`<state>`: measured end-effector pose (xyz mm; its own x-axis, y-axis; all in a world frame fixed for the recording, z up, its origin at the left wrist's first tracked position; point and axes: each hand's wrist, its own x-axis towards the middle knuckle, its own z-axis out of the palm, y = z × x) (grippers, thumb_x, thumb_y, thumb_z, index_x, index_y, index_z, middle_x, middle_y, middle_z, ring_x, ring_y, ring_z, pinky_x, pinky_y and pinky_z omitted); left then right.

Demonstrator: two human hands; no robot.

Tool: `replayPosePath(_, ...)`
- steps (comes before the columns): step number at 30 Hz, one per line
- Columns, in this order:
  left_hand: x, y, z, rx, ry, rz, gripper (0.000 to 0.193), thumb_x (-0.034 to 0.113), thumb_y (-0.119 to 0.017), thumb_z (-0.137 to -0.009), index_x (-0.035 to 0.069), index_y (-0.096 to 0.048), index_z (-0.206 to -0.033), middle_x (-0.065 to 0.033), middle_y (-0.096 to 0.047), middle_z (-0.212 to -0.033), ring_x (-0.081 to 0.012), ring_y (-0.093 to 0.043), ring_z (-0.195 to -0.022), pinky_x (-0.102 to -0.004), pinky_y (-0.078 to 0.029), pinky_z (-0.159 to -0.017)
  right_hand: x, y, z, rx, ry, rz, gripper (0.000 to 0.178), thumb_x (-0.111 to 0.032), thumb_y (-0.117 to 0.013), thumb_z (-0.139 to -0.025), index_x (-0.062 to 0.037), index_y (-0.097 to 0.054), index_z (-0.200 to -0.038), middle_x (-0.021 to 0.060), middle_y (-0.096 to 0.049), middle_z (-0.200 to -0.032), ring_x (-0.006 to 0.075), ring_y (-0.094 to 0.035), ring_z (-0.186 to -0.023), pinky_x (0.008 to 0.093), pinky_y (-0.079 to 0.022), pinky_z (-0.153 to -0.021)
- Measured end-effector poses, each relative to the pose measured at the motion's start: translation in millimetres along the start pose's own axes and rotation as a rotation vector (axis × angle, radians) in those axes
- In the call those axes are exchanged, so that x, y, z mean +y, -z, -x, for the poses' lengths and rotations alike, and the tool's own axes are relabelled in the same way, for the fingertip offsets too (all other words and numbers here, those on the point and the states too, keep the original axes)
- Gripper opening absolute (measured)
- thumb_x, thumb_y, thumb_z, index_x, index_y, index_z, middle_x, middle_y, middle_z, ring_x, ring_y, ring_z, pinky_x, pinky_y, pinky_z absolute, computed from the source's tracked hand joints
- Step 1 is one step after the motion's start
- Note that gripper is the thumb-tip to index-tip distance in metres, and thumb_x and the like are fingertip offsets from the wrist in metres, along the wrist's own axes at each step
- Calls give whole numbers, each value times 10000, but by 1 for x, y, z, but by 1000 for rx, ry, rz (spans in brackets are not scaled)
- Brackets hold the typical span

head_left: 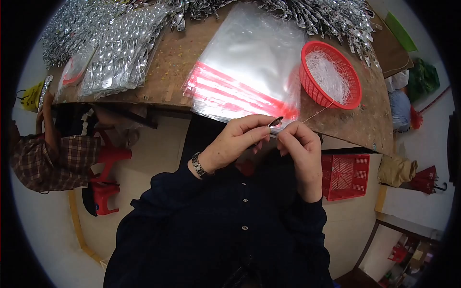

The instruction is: Packaging silver spiral decorations into plastic bags.

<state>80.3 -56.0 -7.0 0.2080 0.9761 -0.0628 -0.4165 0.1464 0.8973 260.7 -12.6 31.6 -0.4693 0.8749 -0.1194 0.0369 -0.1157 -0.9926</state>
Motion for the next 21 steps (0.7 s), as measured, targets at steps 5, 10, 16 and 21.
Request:
replayPosePath(5, 1, 0, 1, 5, 3, -3, 330, 146, -514, -977, 1, -550, -1271, 2, -617, -904, -51, -558, -755, -189, -444, -642, 2, -1, 0, -4, 0, -11, 139, -111, -603, -891, -31, -589, -778, -20, -576, -692, 36, -497, -617, 191, -383, -570)
replayPosePath(10, 1, -1, 1, -1, 18, -33, 318, 135, -522, -972, 5, -563, -1260, 12, -620, -905, -43, -562, -768, -188, -450, -651, 2, 0, -1, -7, -7, -14, 140, -117, -602, -892, -33, -590, -781, -20, -576, -691, 35, -497, -616, 189, -383, -569)
replayPosePath(16, 5, -4, 2, -37, 11, -73, 316, 127, -526, -972, -1, -564, -1258, 20, -610, -907, -36, -548, -771, -188, -451, -666, 3, 0, -2, 16, 16, -12, 118, -113, -617, -896, -31, -607, -813, -20, -584, -705, 36, -515, -640, 186, -397, -585)
replayPosePath(21, -4, -3, 3, -46, -41, -128, 312, 109, -533, -970, -8, -562, -1257, 17, -597, -911, -38, -536, -768, -192, -453, -689, 4, 3, -2, 51, 64, 138, 93, -84, -582, -929, -20, -589, -861, 4, -592, -745, 50, -529, -656, 190, -428, -605)
